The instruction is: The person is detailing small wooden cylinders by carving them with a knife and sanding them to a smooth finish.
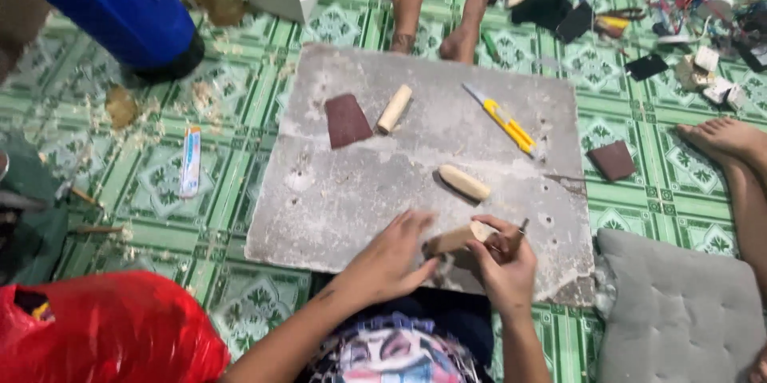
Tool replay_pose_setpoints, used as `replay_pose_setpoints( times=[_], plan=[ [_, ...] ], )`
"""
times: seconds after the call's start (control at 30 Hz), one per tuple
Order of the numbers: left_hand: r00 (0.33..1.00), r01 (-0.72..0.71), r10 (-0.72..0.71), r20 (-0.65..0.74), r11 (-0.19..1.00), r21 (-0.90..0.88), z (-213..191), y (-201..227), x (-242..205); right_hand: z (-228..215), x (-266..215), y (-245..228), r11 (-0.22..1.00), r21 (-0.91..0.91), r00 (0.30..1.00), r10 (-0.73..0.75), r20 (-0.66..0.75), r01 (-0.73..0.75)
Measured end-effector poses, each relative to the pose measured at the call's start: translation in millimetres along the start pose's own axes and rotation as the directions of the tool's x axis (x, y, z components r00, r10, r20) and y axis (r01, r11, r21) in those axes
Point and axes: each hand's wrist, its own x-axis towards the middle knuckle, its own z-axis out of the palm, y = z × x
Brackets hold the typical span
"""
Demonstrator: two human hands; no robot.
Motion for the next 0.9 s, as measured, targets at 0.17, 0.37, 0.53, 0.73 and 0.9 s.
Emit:
replay_pose_setpoints(
  times=[0.17, 0.37, 0.53, 0.73, 0.9],
  plan=[
    [0.966, 0.215, -0.248, 0.075, 0.929, 0.302, -61, -32, -76, -53, 9, 24, 0.933, -0.352, 0.981, -0.127, -0.144, 0.069],
    [0.849, 0.436, -0.116, -0.516, 0.705, 0.559, -65, -117, -120, -123, 29, 52, 0.858, -0.513, 0.931, -0.179, -0.317, -0.010],
    [0.770, 0.300, 0.059, -0.635, 0.845, 0.442, -78, -136, -84, -112, 51, 63, 0.780, -0.621, 0.876, -0.350, -0.331, 0.077],
    [0.783, 0.277, 0.059, -0.619, 0.858, 0.433, -104, -171, -28, -95, 111, 74, 0.811, -0.559, 0.859, -0.401, -0.318, 0.171],
    [0.648, 0.129, 0.513, -0.563, 0.655, 0.745, -69, -276, -54, -99, 139, 106, 0.804, -0.588, 0.838, -0.377, -0.395, 0.085]
  ],
)
